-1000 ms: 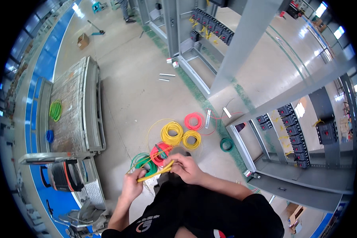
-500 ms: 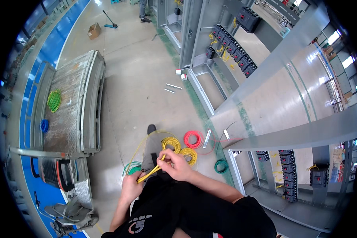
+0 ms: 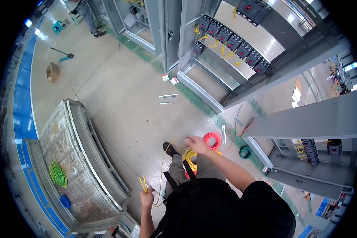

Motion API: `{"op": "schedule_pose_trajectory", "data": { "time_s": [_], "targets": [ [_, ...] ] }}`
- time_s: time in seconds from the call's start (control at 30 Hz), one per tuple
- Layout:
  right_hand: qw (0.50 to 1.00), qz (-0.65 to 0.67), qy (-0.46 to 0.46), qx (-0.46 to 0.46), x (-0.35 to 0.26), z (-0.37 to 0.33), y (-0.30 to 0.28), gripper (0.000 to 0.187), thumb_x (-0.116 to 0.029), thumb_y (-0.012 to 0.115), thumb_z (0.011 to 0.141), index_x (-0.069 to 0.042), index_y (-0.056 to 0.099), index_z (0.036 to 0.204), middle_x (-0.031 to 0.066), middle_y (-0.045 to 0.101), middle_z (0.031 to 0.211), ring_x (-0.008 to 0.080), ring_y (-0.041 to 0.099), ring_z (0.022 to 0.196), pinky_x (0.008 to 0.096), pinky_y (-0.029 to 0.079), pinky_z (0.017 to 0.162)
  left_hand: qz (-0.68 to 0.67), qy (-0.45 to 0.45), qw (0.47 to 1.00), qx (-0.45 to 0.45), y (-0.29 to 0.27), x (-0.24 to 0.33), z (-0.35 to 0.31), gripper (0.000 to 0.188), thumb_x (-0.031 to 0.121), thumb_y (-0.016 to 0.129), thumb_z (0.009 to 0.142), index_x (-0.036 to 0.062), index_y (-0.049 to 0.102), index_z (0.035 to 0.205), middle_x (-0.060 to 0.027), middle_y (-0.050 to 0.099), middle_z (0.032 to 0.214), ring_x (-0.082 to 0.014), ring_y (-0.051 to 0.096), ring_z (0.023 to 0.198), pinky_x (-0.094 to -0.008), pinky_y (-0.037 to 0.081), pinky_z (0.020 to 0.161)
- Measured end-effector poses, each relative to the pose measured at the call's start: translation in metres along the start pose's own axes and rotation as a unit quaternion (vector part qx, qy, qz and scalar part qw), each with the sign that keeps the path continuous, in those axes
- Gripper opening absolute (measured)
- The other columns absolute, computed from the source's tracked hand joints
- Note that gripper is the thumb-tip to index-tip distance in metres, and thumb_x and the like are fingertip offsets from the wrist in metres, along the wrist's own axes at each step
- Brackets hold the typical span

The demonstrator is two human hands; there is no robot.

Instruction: The person routes yellow electrical wires through a metal electrical panel, connecting them to multiple circuit breakers. They measure, cut, and secure the wires using pliers and their hands, working from a seated position on the floor.

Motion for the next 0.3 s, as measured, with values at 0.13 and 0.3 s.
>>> {"op": "schedule_pose_trajectory", "data": {
  "time_s": [0.13,0.3],
  "targets": [
    [0.936,0.053,0.293,0.189,0.134,-0.018,-0.062,0.039,-0.035,0.056,0.09,-0.003,0.066,0.109,0.0134,0.07,0.088,0.0233,0.068,0.076,0.0367,0.053,0.07,-0.162,0.02,0.986,-0.035,-0.028,-0.035,0.045,0.028,0.033,0.051,0.097,0.01,0.064,0.086,0.0026,0.055,0.069,-0.0103,0.049,0.056,-0.0284,0.043,0.052],
    [0.89,-0.164,0.398,0.151,0.269,-0.071,-0.039,0.034,-0.029,0.053,0.089,-0.004,0.069,0.105,0.016,0.072,0.088,0.0234,0.07,0.083,0.0356,0.055,0.075,-0.214,-0.156,0.962,-0.069,-0.021,-0.137,0.076,0.038,0.031,0.055,0.098,0.0098,0.044,0.128,-0.0021,0.053,0.103,-0.0108,0.053,0.087,-0.0278,0.048,0.077]
  ]
}}
Point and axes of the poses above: each hand's wrist, its own z-axis towards the middle knuckle, its own y-axis out of the palm, x = y × z, the point moved 7 cm from there along z, towards the middle knuckle
